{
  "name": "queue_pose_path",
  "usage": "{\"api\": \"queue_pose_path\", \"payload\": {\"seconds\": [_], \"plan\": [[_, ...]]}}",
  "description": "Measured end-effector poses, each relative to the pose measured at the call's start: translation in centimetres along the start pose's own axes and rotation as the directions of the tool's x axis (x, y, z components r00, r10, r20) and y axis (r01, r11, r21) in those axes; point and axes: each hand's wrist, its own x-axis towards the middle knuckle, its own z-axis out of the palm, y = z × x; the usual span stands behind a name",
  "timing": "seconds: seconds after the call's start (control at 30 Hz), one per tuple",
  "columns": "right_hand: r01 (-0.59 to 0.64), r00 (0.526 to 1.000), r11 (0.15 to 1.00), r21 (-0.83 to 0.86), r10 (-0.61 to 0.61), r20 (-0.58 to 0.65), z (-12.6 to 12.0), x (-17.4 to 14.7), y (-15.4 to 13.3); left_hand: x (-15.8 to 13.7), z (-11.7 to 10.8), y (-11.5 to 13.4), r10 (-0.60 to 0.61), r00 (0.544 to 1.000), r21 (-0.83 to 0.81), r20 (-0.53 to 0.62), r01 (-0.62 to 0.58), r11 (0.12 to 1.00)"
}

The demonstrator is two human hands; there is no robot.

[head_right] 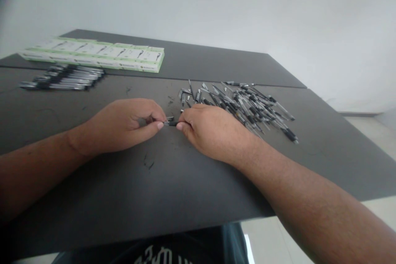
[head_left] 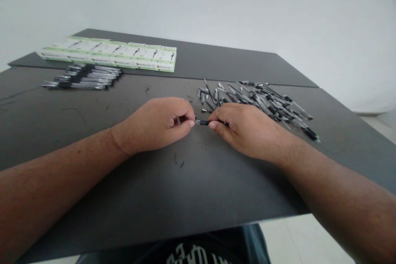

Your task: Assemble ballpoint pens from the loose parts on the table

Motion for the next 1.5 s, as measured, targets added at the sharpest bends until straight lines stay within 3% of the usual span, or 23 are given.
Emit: {"api": "queue_pose_path", "payload": {"seconds": [0.57, 0.77, 0.93, 1.13, 1.3, 1.5], "plan": [[-0.039, 0.998, 0.999, 0.021, 0.040, -0.049, 0.03, -0.11, 0.04, -0.05, -0.14, 0.08, -0.016, 1.000, 0.018, 0.017, 0.016, 1.000], [-0.012, 1.000, 1.000, 0.003, 0.011, 0.022, -0.04, 0.06, -0.07, 0.02, -0.08, 0.03, -0.024, 0.999, 0.016, 0.035, 0.023, 1.000], [-0.040, 0.998, 0.999, 0.022, 0.041, -0.045, 0.01, -0.09, -0.01, -0.02, -0.13, 0.04, -0.026, 0.999, 0.019, 0.026, 0.026, 0.999], [-0.036, 0.999, 0.999, -0.008, 0.036, 0.026, -0.15, 0.01, -0.17, -0.03, -0.09, 0.01, -0.009, 1.000, 0.024, 0.025, 0.009, 1.000], [-0.044, 0.999, 0.999, 0.005, 0.044, -0.032, -0.07, -0.03, -0.11, 0.00, -0.03, -0.04, -0.012, 1.000, 0.028, 0.027, 0.011, 1.000], [-0.012, 1.000, 1.000, -0.009, 0.012, 0.023, 0.00, 0.00, -0.06, -0.06, -0.10, -0.02, -0.019, 0.999, 0.046, 0.049, 0.016, 0.999]]}}
